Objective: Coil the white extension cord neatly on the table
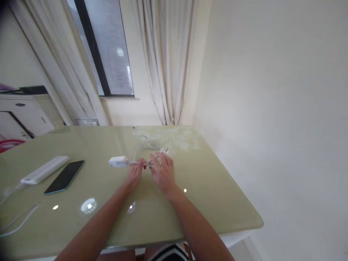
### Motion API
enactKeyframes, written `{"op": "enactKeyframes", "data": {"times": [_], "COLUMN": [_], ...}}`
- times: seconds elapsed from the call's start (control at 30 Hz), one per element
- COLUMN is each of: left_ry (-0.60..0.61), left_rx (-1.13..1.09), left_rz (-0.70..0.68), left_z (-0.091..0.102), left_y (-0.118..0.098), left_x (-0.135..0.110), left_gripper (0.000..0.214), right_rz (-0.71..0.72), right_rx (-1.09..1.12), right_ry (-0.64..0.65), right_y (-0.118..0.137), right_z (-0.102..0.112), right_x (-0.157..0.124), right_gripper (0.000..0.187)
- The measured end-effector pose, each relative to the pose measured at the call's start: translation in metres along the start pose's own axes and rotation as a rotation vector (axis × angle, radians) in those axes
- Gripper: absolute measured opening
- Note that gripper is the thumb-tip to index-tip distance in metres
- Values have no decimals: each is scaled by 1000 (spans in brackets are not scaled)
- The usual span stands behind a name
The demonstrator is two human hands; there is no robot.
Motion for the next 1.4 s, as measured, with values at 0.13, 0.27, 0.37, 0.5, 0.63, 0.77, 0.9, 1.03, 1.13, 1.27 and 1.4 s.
{"op": "enactKeyframes", "data": {"times": [0.13,0.27,0.37,0.5,0.63,0.77,0.9,1.03,1.13,1.27,1.4], "left_ry": [131,115,81,24,39,50,-143,-381,-391,-403,-412], "left_rx": [27,66,114,249,436,511,477,457,344,232,199], "left_rz": [14,152,222,243,127,-49,-119,-71,140,205,64], "left_z": [-7,-8,-4,3,5,9,26,37,37,35,31], "left_y": [-2,6,11,14,16,21,27,29,42,50,47], "left_x": [1,8,12,11,9,13,16,13,13,12,11], "left_gripper": [74,76,75,68,57,42,27,28,34,43,44], "right_rz": [39,4,-64,-127,-197,-255,-279,-273,-252,-217,-141], "right_rx": [-41,19,62,133,199,199,176,189,223,300,322], "right_ry": [168,201,149,106,16,-83,-137,-142,-115,4,106], "right_y": [-6,-17,-24,-24,-27,-42,-55,-54,-51,-51,-45], "right_z": [-16,-22,-23,-29,-30,-22,-13,-11,-11,-13,-15], "right_x": [-1,-1,0,-2,-4,-3,-3,-3,-1,1,-1], "right_gripper": [21,26,28,30,31,28,26,22,19,18,17]}}
Point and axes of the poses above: each hand's wrist, its own x-axis towards the middle knuckle, its own z-axis out of the back of the hand, y = z × x, the point moved 5 cm from there along x, towards the middle knuckle, and after that the axes turned 6 degrees about z, right-handed, at the moved point
